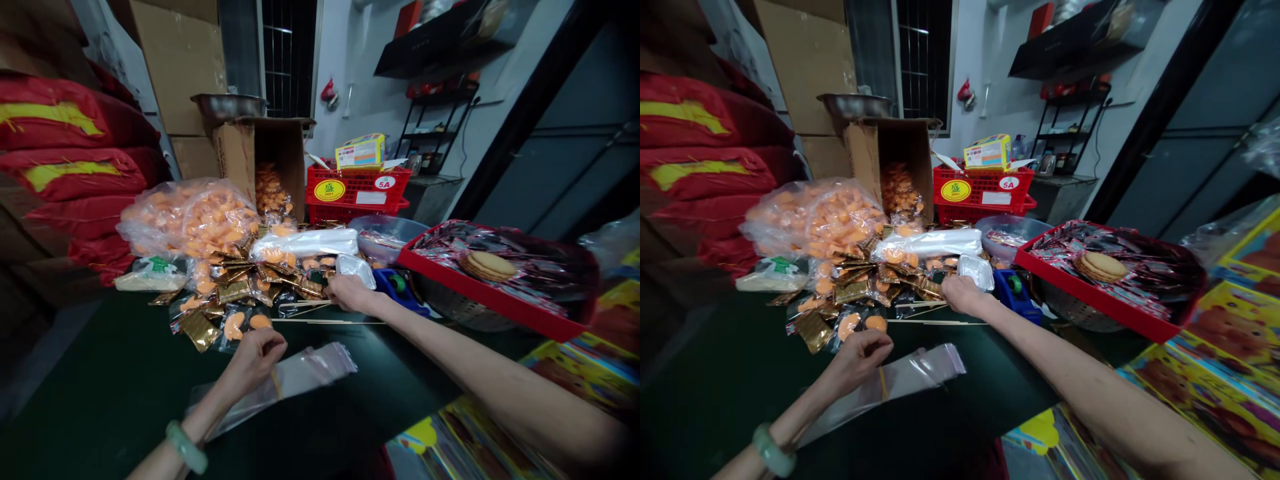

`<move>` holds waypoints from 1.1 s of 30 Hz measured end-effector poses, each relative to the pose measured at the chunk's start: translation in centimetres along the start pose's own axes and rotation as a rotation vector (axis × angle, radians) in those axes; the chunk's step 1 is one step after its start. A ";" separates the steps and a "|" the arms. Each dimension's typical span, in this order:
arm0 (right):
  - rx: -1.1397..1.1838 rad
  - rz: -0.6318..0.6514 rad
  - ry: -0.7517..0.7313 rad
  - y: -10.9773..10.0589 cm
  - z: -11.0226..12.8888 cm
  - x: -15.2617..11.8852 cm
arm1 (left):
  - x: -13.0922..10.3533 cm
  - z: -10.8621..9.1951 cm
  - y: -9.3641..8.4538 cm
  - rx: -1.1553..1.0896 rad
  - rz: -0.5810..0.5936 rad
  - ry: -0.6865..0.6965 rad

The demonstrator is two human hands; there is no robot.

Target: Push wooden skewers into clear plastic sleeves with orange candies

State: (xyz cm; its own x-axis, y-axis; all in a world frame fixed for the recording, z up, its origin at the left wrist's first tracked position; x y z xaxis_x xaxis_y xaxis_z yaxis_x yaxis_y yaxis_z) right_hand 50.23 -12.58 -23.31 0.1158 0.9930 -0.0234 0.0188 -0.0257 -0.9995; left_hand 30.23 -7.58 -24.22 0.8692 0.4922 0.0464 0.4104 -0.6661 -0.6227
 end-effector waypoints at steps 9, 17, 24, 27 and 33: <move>0.267 -0.261 0.062 1.4 -2.3 -0.7 | 4.4 -0.7 3.2 -0.382 -0.015 -0.152; 0.577 -0.595 0.031 -2.1 -1.0 -2.9 | 7.6 -4.7 3.3 -0.510 -0.221 -0.024; 0.730 -0.660 0.082 -1.8 -0.9 -8.4 | 8.9 -9.5 5.2 -0.435 -0.182 0.235; 0.742 -0.691 0.167 -2.1 -2.0 -10.7 | 9.2 -9.9 7.1 -0.384 -0.124 0.276; 0.957 -0.749 0.210 -3.9 -2.6 -13.0 | 9.8 -9.8 10.6 -0.257 0.003 0.301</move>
Point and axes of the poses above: each hand's wrist, its own x-axis towards the middle knuckle, its own y-axis out of the palm, z = x × y, the point moved 6 cm from there along x, towards the middle knuckle, and after that the axes turned 6 degrees about -y, right-handed, at the moved point
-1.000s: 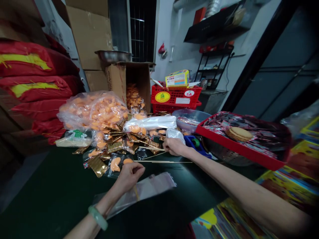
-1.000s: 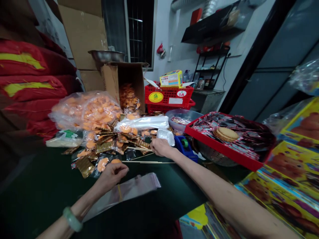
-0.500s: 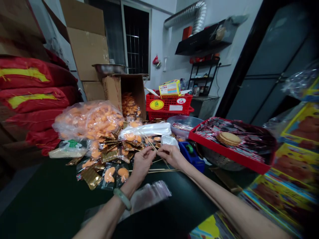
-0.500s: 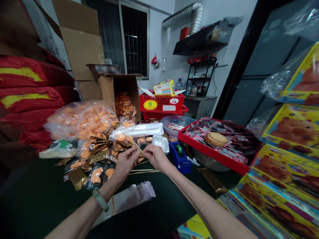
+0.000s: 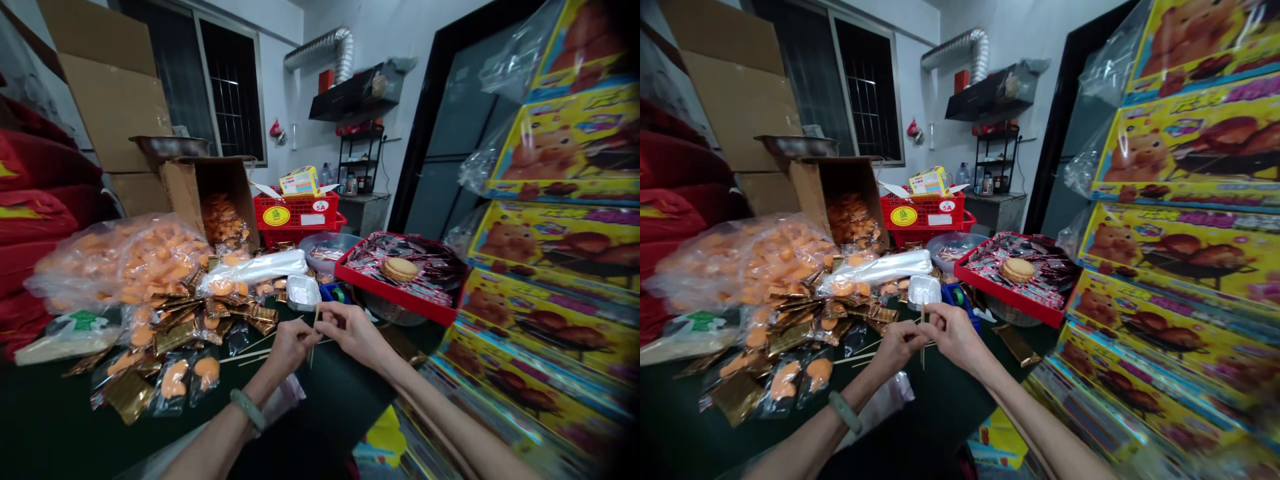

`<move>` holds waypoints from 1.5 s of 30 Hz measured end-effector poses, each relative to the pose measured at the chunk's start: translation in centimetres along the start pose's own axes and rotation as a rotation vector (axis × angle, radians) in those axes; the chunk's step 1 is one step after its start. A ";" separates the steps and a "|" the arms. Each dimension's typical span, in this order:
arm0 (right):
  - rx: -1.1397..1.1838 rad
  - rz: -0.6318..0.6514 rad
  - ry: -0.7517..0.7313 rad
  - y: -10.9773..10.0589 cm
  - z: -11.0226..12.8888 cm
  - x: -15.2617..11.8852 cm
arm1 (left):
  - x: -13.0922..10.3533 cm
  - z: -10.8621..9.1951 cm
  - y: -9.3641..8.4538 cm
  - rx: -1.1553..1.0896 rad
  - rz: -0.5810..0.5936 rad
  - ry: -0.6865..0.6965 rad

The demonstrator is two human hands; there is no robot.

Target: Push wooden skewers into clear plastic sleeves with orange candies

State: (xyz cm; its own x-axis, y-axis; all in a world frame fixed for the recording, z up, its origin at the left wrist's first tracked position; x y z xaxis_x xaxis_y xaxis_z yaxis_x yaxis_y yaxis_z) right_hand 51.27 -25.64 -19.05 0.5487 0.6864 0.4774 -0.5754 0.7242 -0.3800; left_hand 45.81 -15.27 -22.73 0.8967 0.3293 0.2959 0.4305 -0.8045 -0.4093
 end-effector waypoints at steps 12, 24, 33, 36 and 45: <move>0.167 -0.257 0.051 -4.9 1.5 -2.0 | -1.4 -3.0 -3.7 0.026 -0.017 0.017; 0.488 -0.285 0.325 4.3 -2.4 -6.0 | -11.9 1.5 -8.5 0.421 0.129 -0.145; 0.365 -0.420 0.430 2.4 -6.4 -6.9 | -12.9 3.6 -5.7 0.661 0.453 -0.077; 0.336 -0.434 0.451 1.5 -6.5 -7.4 | -12.2 3.6 -5.4 0.717 0.544 -0.072; 0.107 -0.459 0.363 0.1 -5.9 -7.4 | -11.0 3.2 -5.2 0.815 0.597 -0.021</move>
Point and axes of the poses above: each hand's wrist, its own x-axis towards the middle knuckle, its own y-axis out of the palm, z = x × y, the point moved 6 cm from there along x, towards the middle knuckle, and after that the axes turned 6 degrees about -y, right-handed, at the moved point
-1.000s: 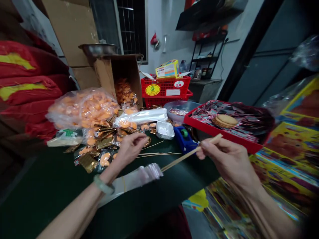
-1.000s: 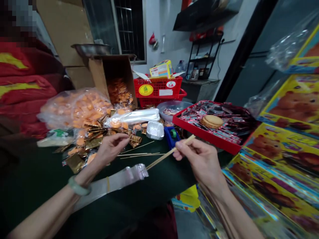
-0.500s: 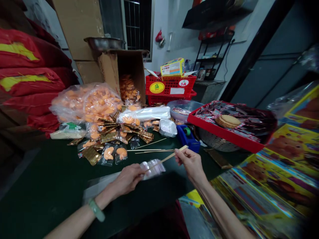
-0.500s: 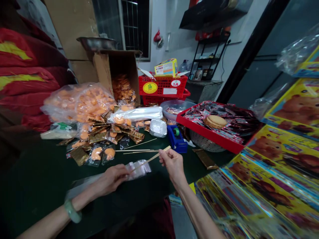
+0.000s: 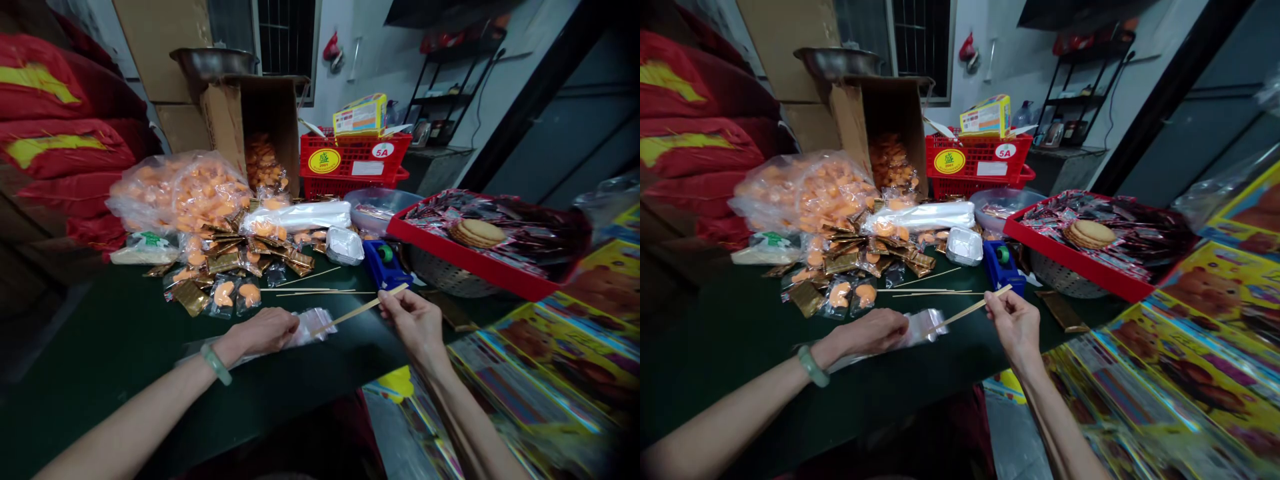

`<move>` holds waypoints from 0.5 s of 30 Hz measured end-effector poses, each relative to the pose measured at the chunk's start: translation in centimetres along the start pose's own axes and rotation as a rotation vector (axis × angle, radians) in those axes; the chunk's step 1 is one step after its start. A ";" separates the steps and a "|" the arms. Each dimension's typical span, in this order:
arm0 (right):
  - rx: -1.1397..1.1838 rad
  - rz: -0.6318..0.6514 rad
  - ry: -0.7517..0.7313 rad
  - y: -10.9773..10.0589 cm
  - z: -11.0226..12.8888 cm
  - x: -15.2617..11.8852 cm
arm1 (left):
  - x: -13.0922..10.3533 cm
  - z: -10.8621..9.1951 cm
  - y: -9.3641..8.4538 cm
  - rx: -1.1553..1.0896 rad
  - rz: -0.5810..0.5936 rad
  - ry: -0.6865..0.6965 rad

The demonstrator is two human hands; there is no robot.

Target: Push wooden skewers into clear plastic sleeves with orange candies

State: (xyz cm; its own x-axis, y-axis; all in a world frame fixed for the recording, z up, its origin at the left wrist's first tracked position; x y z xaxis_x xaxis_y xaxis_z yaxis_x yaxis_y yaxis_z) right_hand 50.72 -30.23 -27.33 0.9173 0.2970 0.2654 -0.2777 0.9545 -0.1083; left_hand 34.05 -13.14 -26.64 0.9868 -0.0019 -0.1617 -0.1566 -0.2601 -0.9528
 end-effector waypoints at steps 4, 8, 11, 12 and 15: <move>0.054 -0.042 0.043 -0.4 -0.1 -0.1 | -1.2 0.5 0.0 -0.016 -0.009 0.033; 0.230 -0.082 0.067 0.2 1.0 -1.0 | -2.6 0.9 0.1 -0.071 -0.036 0.042; 0.252 0.005 0.020 2.0 2.1 -2.0 | -3.0 1.0 0.0 -0.107 -0.059 0.052; 0.231 0.036 0.007 2.5 2.3 -2.2 | -3.2 1.0 -0.2 -0.109 -0.084 0.050; 0.156 0.063 -0.015 3.3 2.4 -2.6 | -3.7 1.9 -1.1 -0.098 -0.165 -0.019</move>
State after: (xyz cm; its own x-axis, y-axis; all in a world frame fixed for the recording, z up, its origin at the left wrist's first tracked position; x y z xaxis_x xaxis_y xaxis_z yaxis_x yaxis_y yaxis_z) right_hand 46.72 -27.75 -26.06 0.8927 0.3552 0.2773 -0.3761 0.9263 0.0245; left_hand 30.49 -11.01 -25.47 0.9977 0.0665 -0.0108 0.0130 -0.3479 -0.9374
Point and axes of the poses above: each hand's wrist, its own x-axis towards the middle knuckle, its own y-axis out of the palm, z = x × y, the point moved 6 cm from there along x, towards the middle knuckle, and after that the axes turned 6 degrees about -y, right-handed, at the moved point
